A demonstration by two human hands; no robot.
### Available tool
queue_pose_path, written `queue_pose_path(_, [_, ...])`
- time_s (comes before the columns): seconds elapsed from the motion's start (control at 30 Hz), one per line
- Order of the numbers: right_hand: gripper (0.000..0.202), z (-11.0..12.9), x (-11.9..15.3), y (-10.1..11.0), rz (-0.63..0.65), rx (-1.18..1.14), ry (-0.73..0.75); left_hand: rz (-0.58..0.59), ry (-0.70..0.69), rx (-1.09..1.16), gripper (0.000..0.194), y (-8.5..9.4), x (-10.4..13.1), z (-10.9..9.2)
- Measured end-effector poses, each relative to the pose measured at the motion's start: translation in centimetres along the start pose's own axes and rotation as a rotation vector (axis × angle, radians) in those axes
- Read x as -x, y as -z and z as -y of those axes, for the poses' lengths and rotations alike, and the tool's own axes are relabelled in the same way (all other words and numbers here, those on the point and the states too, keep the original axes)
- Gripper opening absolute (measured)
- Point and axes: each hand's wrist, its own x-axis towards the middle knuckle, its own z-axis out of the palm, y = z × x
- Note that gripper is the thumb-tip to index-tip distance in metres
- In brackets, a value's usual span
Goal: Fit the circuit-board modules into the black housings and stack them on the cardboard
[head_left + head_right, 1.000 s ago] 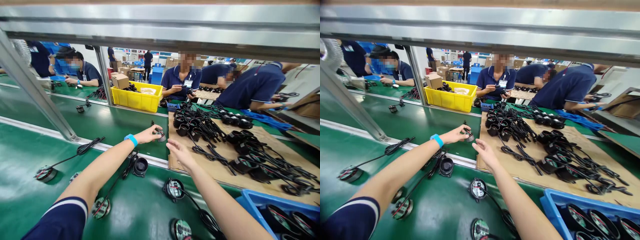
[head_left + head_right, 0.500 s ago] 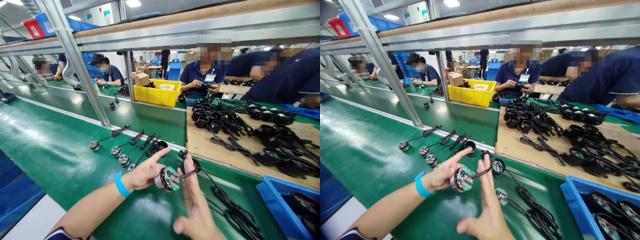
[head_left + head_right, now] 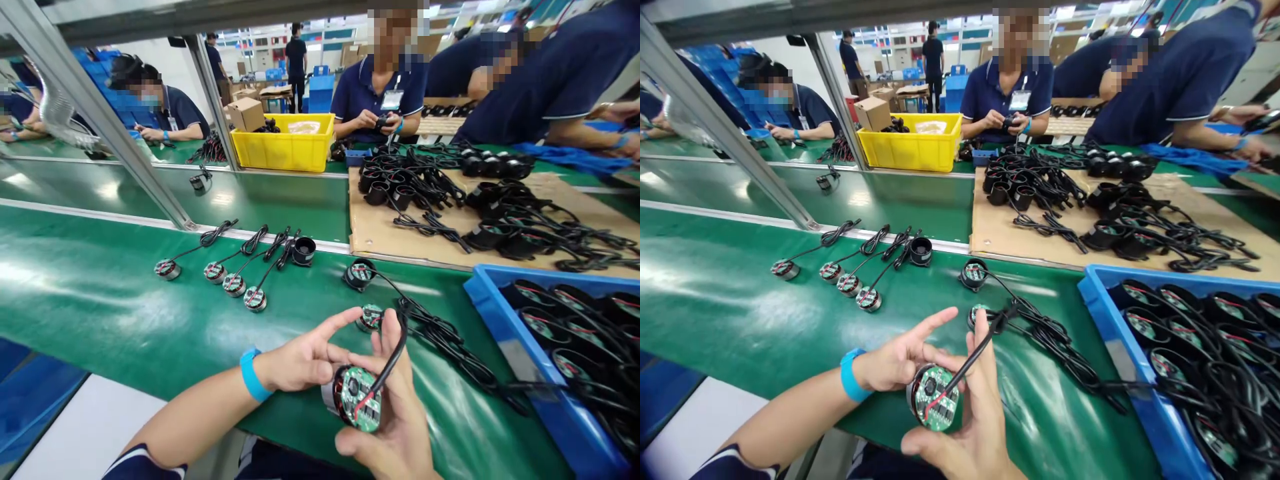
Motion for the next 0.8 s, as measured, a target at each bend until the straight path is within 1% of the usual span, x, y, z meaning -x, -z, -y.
queue_pose_path(0.2, [0.068, 0.3, 0.3, -0.8, -0.046, -0.090, -0.038, -0.028, 0.040, 0.019, 0.112, 0.4, 0.3, 0.3])
queue_pose_path(0.3, [0.064, 0.2, 0.4, -0.9, -0.057, -0.057, -0.005, -0.023, 0.061, 0.033, 0.111, 0.6, 0.4, 0.5])
queue_pose_path(0.43, [0.055, -0.3, 0.7, -0.6, -0.082, -0.003, 0.052, -0.007, 0.070, 0.037, 0.108, 0.8, 0.4, 0.7])
queue_pose_path(0.53, [0.051, -0.5, 0.9, -0.7, -0.076, -0.008, 0.041, 0.001, 0.075, 0.038, 0.106, 0.9, 0.4, 0.9])
queue_pose_path(0.67, [0.053, -0.7, 1.4, -1.3, -0.054, -0.004, 0.037, 0.020, 0.081, 0.023, 0.106, 0.9, 0.4, 1.2])
queue_pose_path(0.73, [0.059, -1.2, 2.0, -0.7, -0.085, 0.041, 0.054, 0.024, 0.094, 0.004, 0.108, 0.8, 0.2, 1.3])
queue_pose_path(0.8, [0.067, -2.0, 3.0, 1.3, -0.091, 0.117, 0.030, 0.018, 0.077, -0.045, 0.108, 0.7, -0.1, 1.4])
